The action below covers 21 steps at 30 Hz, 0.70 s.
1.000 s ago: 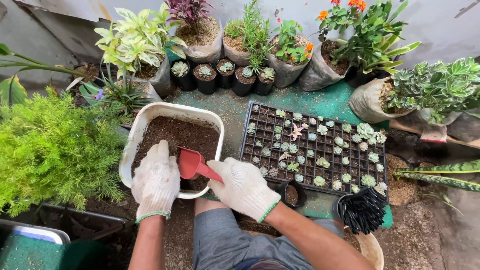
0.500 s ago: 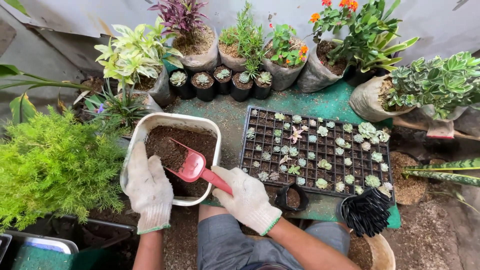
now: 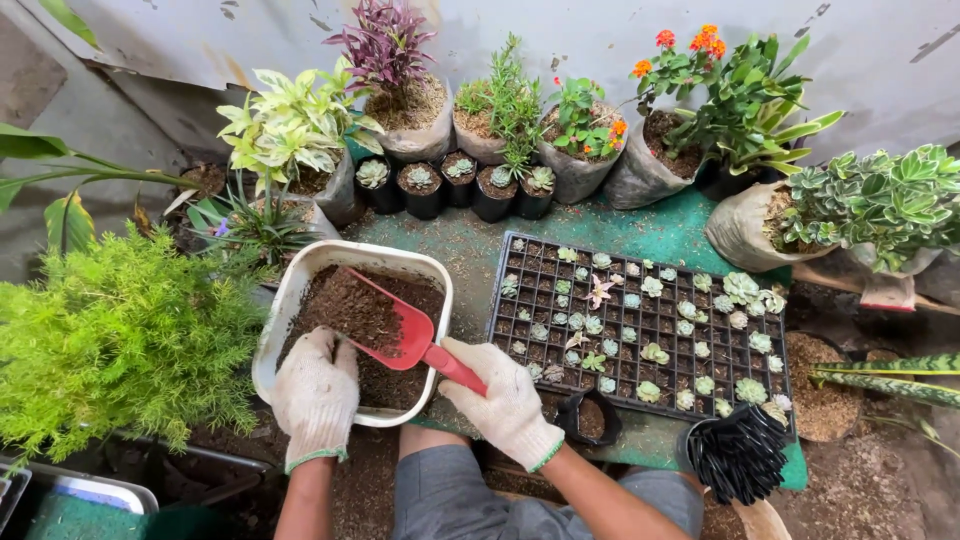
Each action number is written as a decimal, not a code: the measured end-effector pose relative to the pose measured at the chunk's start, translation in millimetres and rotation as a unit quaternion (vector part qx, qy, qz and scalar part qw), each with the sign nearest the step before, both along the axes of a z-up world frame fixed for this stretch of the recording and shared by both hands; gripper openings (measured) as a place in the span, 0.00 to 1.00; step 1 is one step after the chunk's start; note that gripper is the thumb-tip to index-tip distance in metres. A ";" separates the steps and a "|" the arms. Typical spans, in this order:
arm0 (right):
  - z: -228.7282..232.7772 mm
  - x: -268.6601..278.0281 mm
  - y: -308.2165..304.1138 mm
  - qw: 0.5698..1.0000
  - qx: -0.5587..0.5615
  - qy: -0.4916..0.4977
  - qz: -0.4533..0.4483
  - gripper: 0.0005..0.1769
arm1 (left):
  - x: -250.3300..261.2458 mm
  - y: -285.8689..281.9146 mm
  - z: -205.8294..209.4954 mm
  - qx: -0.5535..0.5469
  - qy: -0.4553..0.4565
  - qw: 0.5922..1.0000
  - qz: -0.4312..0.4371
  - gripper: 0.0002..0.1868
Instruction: Filling small black polybags with soil using a red hand scoop in a nursery environment.
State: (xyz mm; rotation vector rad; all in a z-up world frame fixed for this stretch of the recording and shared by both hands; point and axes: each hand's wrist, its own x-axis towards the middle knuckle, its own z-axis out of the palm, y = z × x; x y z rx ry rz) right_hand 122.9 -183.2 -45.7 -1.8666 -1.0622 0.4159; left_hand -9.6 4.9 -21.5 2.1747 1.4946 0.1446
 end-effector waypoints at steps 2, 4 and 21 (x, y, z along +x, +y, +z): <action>0.3 -0.1 1.8 1.000 -0.018 0.023 -0.012 0.30 | 3.0 0.6 5.2 -0.008 0.003 1.000 -0.003 0.15; 2.0 0.2 3.2 0.998 -0.035 0.046 -0.024 0.31 | 4.5 0.8 8.4 -0.016 0.006 1.000 -0.007 0.18; -6.2 5.9 1.7 0.999 -0.014 0.049 -0.019 0.31 | 5.9 -2.3 21.1 -0.036 0.010 0.999 -0.010 0.19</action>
